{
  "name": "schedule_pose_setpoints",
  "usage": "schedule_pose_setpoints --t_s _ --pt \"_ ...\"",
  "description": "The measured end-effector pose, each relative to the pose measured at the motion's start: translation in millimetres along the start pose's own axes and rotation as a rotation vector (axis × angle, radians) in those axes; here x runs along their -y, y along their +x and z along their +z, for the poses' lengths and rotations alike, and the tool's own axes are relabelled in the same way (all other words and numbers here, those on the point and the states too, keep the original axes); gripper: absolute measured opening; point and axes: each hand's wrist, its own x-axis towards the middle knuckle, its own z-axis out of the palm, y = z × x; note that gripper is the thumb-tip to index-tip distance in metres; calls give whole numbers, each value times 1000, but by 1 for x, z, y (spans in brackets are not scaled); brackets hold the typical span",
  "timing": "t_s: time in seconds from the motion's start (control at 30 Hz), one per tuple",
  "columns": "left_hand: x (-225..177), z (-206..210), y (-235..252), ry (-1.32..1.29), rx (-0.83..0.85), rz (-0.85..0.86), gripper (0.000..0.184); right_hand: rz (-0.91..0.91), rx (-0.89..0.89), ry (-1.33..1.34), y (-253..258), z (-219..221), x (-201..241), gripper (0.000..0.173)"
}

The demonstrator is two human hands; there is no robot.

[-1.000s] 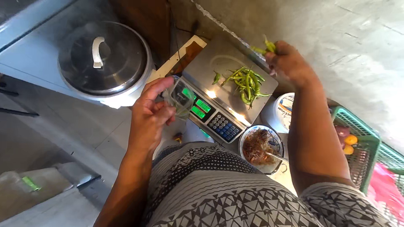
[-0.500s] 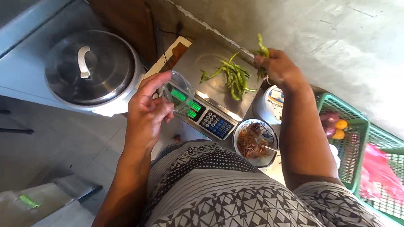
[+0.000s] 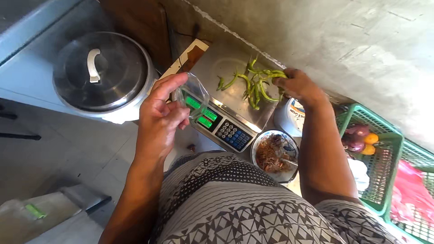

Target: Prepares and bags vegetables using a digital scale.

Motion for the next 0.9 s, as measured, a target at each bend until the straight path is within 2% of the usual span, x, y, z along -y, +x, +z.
schedule_pose_setpoints --t_s 0.1,0.27,0.37,0.53,0.67,0.77,0.9 --pt "5 2 1 3 -5 -10 62 15 16 19 -1 -6 -3 33" --pt "5 4 0 17 6 -24 63 -21 79 -125 12 24 -9 40" --pt "2 4 4 9 14 -16 61 -43 55 -179 12 35 -7 30" --pt "-16 11 29 65 108 86 58 -45 94 -188 -4 20 -2 29" --pt "-40 23 66 126 125 235 52 -60 99 -73 -21 10 0 28" --pt "-42 37 86 88 57 387 36 -79 111 36 -34 12 3 25" --pt "-6 52 94 253 123 445 55 -109 194 222 -45 18 -7 22"
